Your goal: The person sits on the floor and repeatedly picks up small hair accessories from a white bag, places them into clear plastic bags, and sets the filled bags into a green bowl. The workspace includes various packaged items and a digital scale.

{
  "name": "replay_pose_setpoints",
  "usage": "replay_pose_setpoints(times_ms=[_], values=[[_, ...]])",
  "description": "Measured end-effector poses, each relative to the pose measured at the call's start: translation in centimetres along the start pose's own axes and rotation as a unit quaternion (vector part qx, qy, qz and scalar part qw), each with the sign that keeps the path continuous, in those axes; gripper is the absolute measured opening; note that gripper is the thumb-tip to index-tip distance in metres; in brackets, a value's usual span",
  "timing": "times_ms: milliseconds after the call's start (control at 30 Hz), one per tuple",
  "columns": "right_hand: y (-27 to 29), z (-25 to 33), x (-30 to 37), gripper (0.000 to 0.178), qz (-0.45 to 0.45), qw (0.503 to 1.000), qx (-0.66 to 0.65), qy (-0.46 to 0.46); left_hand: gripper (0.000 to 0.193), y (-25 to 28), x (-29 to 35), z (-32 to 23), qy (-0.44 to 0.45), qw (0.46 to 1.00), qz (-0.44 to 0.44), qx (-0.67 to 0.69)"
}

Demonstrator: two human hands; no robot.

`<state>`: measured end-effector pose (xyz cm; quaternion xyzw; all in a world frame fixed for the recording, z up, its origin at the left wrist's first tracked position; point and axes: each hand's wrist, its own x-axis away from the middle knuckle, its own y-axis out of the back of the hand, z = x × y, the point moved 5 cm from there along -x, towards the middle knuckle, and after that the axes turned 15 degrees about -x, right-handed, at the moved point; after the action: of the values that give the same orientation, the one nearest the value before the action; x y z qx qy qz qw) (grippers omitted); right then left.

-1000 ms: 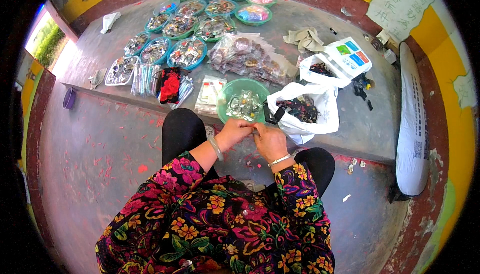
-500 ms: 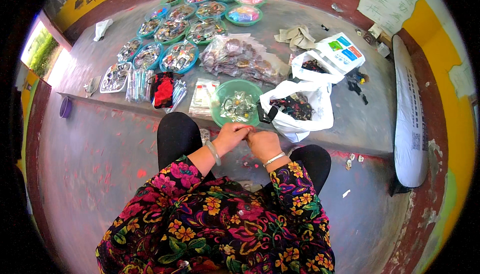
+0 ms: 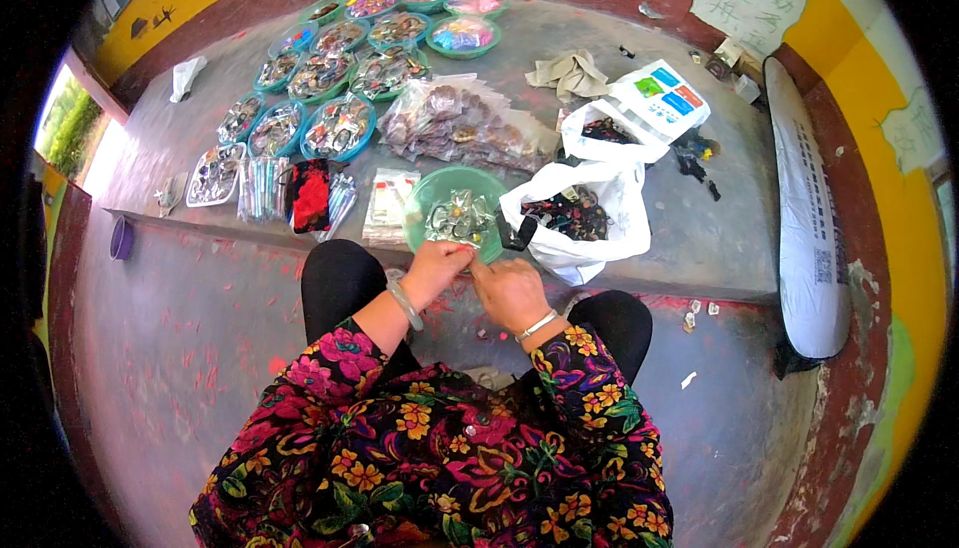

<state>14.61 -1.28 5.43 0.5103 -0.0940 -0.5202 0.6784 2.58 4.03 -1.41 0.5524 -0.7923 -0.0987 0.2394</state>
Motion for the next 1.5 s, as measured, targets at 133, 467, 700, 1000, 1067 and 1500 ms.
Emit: replay_pose_setpoints(times_ms=[133, 467, 700, 1000, 1067, 1500], values=[[3.8, -3.0, -1.3, 0.008, -0.182, 0.972, -0.143, -0.028, 0.022, 1.2, -2.1, 0.9, -0.026, 0.998, -0.012, 0.048], [1.3, -25.5, 0.6, 0.02, 0.033, 0.922, -0.053, -0.382, 0.024, -1.2, -1.3, 0.7, -0.05, 0.998, 0.02, -0.042], [-3.3, -28.2, 1.8, 0.041, 0.134, 0.894, 0.005, -0.427, 0.024, -1.2, -1.8, 1.1, -0.012, 0.994, 0.044, -0.101], [-5.9, -29.0, 2.9, 0.032, 0.196, 0.847, 0.098, -0.485, 0.024, -1.7, -2.0, 1.3, -0.052, 0.989, 0.011, -0.137], [-5.8, -29.0, 2.9, 0.028, 0.174, 0.852, 0.099, -0.483, 0.024, -1.5, -1.9, 1.1, -0.046, 0.989, 0.009, -0.137], [1.6, -28.5, -0.6, 0.016, 0.012, 0.932, -0.06, -0.357, 0.024, -1.3, -1.8, 1.3, -0.06, 0.991, 0.023, -0.119]])
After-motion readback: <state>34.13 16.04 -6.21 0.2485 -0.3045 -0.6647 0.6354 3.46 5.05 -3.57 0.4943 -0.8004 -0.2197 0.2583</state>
